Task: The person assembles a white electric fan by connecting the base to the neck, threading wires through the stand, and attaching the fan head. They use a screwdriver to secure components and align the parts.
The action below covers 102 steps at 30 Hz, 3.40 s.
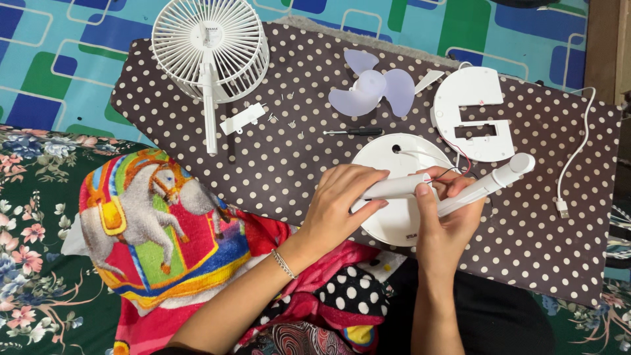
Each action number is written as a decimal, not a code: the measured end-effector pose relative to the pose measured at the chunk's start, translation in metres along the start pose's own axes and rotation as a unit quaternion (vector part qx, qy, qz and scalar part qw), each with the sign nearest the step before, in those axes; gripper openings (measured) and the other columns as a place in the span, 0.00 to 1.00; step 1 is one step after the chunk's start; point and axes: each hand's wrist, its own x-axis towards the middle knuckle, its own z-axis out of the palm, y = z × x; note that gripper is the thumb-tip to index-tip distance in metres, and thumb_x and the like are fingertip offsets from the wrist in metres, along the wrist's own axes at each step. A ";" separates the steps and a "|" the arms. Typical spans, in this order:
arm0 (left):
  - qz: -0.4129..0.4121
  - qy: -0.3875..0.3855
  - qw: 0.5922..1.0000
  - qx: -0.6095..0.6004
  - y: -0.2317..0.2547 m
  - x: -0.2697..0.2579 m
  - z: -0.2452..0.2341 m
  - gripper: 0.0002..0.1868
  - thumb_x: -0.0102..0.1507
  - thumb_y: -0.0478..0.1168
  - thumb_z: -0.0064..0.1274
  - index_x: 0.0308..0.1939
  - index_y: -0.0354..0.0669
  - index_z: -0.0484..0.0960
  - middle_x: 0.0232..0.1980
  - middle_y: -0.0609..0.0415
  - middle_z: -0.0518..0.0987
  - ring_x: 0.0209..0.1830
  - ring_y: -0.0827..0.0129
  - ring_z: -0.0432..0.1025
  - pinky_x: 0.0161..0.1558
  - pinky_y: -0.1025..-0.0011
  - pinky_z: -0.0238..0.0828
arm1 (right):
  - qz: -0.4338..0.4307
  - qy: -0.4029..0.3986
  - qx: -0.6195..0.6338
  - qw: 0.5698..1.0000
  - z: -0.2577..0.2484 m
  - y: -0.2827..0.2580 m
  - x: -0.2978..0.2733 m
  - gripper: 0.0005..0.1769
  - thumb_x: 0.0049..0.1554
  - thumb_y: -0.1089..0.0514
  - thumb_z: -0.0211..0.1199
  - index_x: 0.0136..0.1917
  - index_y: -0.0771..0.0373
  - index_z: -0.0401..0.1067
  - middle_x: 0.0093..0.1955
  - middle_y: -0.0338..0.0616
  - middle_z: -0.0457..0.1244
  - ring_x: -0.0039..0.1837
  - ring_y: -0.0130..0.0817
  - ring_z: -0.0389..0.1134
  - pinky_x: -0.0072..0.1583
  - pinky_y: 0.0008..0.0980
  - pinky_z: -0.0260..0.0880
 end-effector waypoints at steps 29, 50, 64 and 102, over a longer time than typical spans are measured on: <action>0.007 -0.018 1.000 -0.015 -0.002 0.003 -0.004 0.20 0.64 0.36 0.59 0.60 0.40 0.79 0.54 0.51 0.78 0.55 0.55 0.72 0.59 0.60 0.68 | -0.018 -0.048 -0.006 0.999 0.001 0.010 0.003 0.22 0.64 0.72 0.63 0.55 0.59 0.50 0.61 0.61 0.65 0.63 0.36 0.68 0.57 0.25 0.70; 0.018 -0.019 1.000 -0.011 -0.009 0.003 -0.001 0.16 0.64 0.36 0.60 0.55 0.39 0.81 0.50 0.52 0.79 0.51 0.55 0.72 0.56 0.60 0.69 | -0.010 -0.068 -0.053 0.996 -0.008 0.012 0.009 0.24 0.61 0.73 0.66 0.52 0.59 0.50 0.58 0.59 0.68 0.59 0.30 0.68 0.53 0.21 0.69; 0.031 -0.028 0.999 -0.008 0.008 0.011 -0.006 0.18 0.64 0.36 0.58 0.58 0.36 0.79 0.53 0.47 0.80 0.54 0.54 0.73 0.56 0.59 0.71 | -0.059 -0.038 0.039 0.997 -0.004 0.000 0.010 0.18 0.60 0.72 0.59 0.51 0.59 0.51 0.59 0.63 0.65 0.64 0.38 0.68 0.67 0.32 0.69; 0.152 -0.115 0.979 -0.071 -0.036 -0.015 0.012 0.29 0.58 0.24 0.54 0.61 0.40 0.60 0.51 0.47 0.74 0.47 0.51 0.71 0.54 0.55 0.70 | 0.040 -0.004 0.114 0.993 -0.031 -0.033 0.011 0.07 0.73 0.57 0.47 0.57 0.62 0.57 0.54 0.57 0.65 0.52 0.42 0.71 0.58 0.39 0.75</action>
